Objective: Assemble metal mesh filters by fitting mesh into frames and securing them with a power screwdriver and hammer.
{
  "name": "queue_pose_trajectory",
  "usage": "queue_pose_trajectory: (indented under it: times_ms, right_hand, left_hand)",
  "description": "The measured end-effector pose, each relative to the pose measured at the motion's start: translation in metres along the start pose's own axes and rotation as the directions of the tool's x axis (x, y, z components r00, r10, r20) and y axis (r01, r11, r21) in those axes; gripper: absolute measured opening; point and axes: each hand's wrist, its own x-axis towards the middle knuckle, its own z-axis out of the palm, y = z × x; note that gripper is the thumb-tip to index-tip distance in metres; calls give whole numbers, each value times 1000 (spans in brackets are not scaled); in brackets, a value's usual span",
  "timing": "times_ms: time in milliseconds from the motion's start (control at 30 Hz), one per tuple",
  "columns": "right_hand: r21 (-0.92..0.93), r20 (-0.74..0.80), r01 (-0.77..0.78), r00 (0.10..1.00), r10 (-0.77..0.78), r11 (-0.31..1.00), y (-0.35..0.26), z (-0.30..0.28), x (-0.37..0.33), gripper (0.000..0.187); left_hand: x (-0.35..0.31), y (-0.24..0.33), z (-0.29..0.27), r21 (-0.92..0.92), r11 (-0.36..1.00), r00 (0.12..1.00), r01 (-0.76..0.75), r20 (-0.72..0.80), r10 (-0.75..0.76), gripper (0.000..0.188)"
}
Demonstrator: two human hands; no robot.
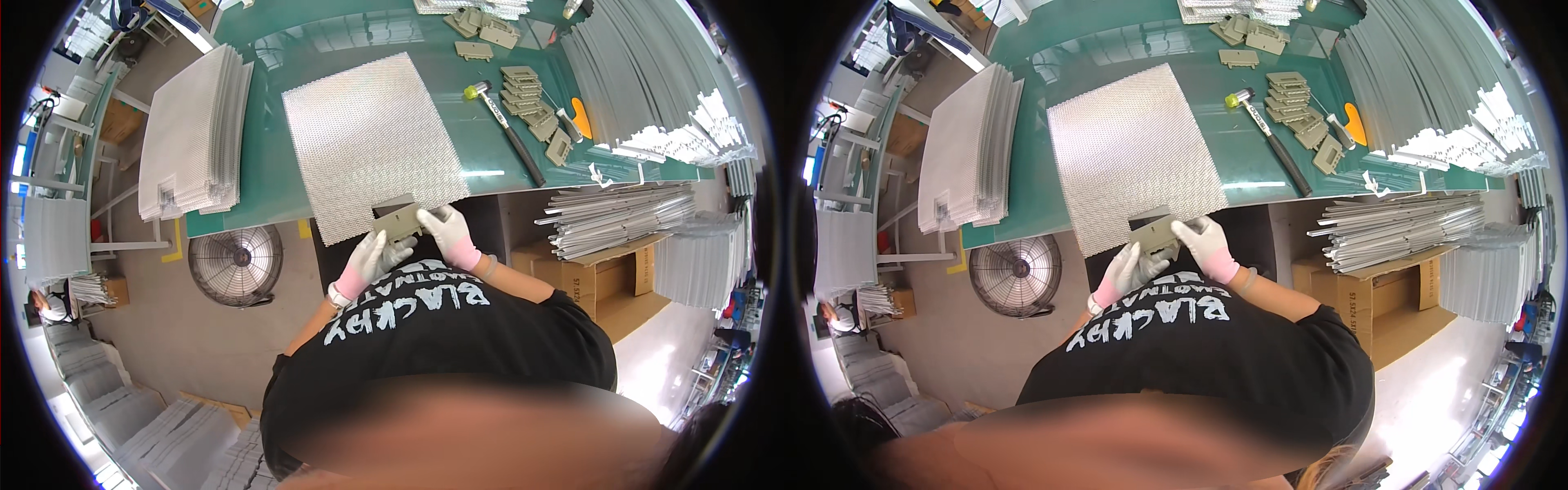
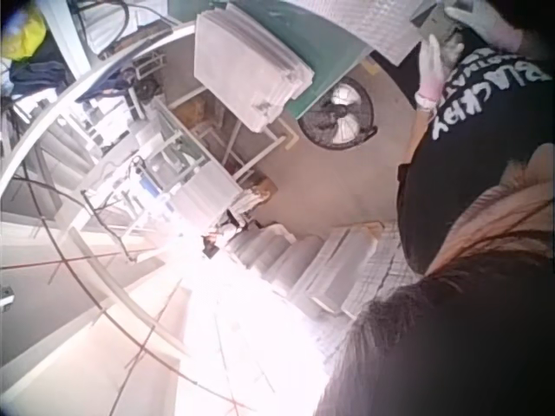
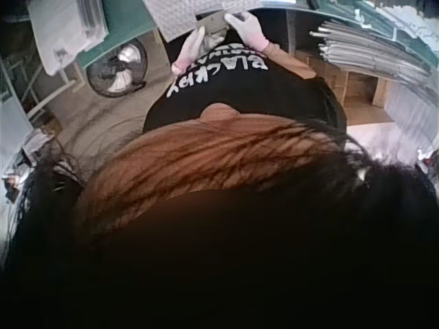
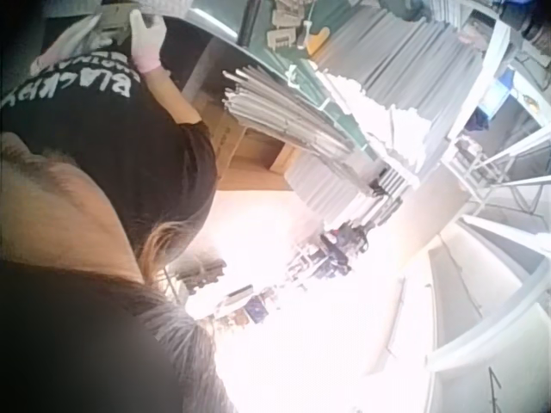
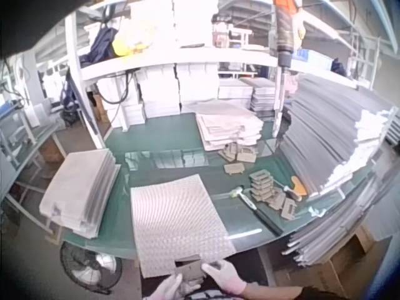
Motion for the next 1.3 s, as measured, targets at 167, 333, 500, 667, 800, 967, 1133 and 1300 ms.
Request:
queue_pose_trajectory:
  times_ms: [167, 333, 500, 667, 800, 967, 1133, 1300]
  right_hand:
    - [-77, 464, 22, 886, 16, 997, 5, -2, -2, 35]
    - [-105, 472, 64, 882, -7, 992, 6, 9, 0, 41]
    - [-159, 206, 106, 976, -72, 982, -16, -15, -5, 34]
    - [50, -121, 303, 947, -296, 952, 30, -37, -14, 27]
    - [39, 6, 154, 988, -155, 987, 4, -45, 7, 24]
    - [147, 6, -15, 1000, 14, 989, -25, -36, -12, 20]
    - [231, -120, 66, 992, -40, 971, -4, -31, -14, 11]
    - [213, 47, -56, 998, 47, 976, 7, -35, 8, 34]
  left_hand:
    - [-17, 73, 12, 993, -19, 864, -118, 93, -494, 47]
    - [46, 149, 50, 938, 33, 936, -345, 347, -63, 50]
    - [102, 113, 55, 556, -738, 840, -383, 541, -28, 68]
    - [69, 47, 88, 634, -736, 885, -239, 453, 103, 64]
    - [66, 47, 87, 646, -740, 894, -186, 424, 146, 60]
    - [59, 45, 86, 658, -724, 897, -208, 424, 127, 57]
    - [54, 39, 89, 659, -717, 892, -228, 436, 117, 55]
    - [64, 41, 92, 625, -755, 907, -199, 409, 100, 54]
